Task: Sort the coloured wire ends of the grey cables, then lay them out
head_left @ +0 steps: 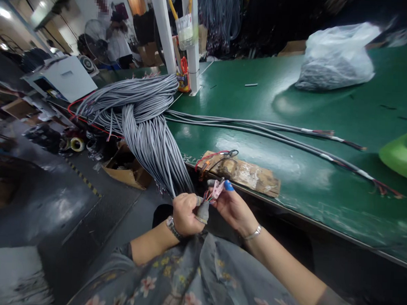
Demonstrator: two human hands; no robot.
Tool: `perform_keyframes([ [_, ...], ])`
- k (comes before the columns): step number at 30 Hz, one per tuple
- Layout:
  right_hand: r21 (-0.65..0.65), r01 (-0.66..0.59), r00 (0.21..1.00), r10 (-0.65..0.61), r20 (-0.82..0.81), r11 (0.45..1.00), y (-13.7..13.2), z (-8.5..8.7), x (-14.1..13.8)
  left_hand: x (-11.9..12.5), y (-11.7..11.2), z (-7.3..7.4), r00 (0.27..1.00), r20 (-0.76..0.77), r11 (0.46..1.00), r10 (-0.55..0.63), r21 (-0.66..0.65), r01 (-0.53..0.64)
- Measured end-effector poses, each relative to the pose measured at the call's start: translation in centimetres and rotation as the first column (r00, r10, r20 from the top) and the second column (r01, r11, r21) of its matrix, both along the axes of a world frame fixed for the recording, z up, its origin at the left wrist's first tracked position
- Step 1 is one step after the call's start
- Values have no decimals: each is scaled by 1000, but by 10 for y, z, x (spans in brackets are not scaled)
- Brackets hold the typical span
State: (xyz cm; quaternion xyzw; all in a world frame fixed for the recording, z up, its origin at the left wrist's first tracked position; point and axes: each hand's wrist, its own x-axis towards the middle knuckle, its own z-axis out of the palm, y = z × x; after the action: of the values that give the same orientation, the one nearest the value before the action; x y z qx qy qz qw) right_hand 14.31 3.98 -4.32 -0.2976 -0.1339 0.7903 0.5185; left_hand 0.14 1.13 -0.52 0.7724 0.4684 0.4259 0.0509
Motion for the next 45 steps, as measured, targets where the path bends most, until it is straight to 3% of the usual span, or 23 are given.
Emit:
perform_keyframes([
  [6, -27, -45, 998, 44, -48, 999, 1, -3, 2, 5, 5, -5, 1000, 13, 1000, -2, -15, 2],
  [12, -60, 1, 996, -7, -91, 998, 0, 4, -1, 8, 7, -9, 1000, 17, 1000, -19, -15, 19],
  [22, -52, -12, 995, 7, -104, 999, -2, 4, -1, 6, 2, -5, 998, 11, 996, -66, 55, 65],
  [26, -33, -68, 994, 65, -84, 997, -2, 4, 3, 0, -1, 0, 999, 9, 991, -49, 124, 48],
  [32, 32, -28, 999, 26, 41, 999, -1, 4, 3, -3, 7, 9, 999, 30, 957, -21, 289, 11],
  [37, 144, 18, 994, -33, 107, 989, -3, -2, 3, -1, 12, 7, 1000, 13, 957, -23, 291, 18],
  [45, -67, 23, 998, -27, -62, 998, 1, -4, 0, 6, 18, -3, 997, -43, 949, -59, 308, 69],
])
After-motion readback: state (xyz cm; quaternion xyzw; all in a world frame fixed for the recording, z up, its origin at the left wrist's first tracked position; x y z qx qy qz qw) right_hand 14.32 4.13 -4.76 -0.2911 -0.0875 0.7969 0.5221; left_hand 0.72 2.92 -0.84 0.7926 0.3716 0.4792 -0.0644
